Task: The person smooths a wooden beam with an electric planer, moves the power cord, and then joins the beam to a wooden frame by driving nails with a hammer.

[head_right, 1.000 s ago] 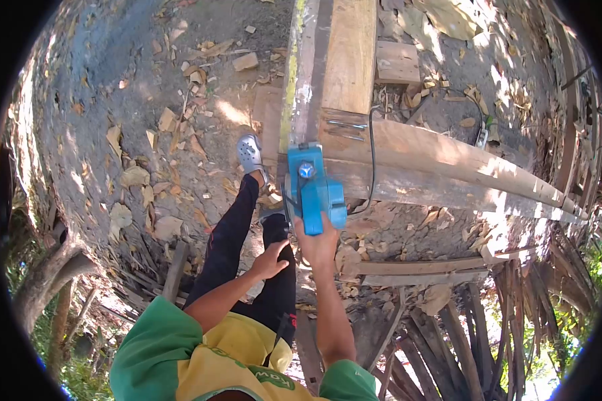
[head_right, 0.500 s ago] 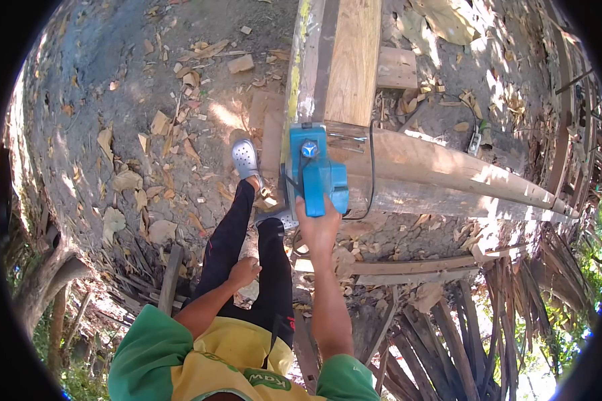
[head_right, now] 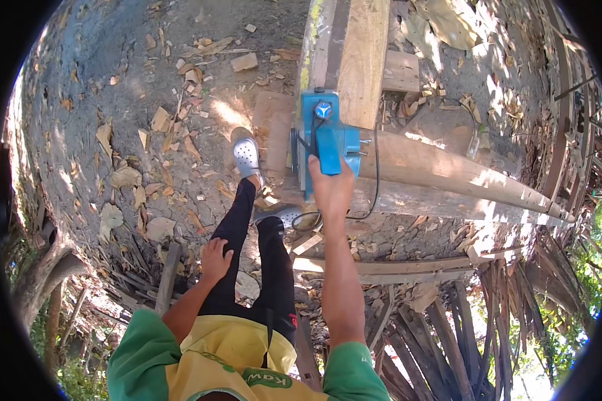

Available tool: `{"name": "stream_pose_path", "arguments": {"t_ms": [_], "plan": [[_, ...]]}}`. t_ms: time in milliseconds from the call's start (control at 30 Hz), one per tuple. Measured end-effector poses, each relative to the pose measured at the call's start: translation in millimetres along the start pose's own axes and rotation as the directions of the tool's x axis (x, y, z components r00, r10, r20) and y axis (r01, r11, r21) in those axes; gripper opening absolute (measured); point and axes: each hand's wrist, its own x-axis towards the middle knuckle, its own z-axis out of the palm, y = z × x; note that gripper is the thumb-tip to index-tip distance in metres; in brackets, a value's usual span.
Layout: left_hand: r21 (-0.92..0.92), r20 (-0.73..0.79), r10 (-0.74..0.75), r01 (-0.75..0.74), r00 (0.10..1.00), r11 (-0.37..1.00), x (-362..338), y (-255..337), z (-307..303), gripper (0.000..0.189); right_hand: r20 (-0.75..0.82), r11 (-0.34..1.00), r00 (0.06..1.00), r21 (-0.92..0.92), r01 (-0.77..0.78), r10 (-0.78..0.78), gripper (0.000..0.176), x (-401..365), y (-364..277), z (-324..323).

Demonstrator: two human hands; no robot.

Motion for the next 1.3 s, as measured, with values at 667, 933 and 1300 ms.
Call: {"name": "stream_pose_path", "arguments": {"t_ms": [667, 933, 1300], "plan": [[-0.039, 0.142, -0.187, 0.194, 0.972, 0.980, -6.2, -6.9, 8.7, 0.052, 0.011, 0.994, 0.999, -0.096, 0.045, -0.044, 0.022, -99.3, 84.3, -18.1], [-0.038, 0.127, -0.165, 0.171, 0.978, 0.985, 0.5, -6.0, 10.3, 0.051, 0.051, 0.990, 0.990, -0.053, -0.131, 0.134, 0.024, -55.0, 47.4, -8.4], [-0.057, 0.106, -0.166, 0.172, 0.980, 0.983, 2.0, -15.2, 10.0, 0.049, 0.008, 0.998, 0.998, -0.013, 0.060, -0.060, 0.027, 57.7, -40.9, 9.1]]}}
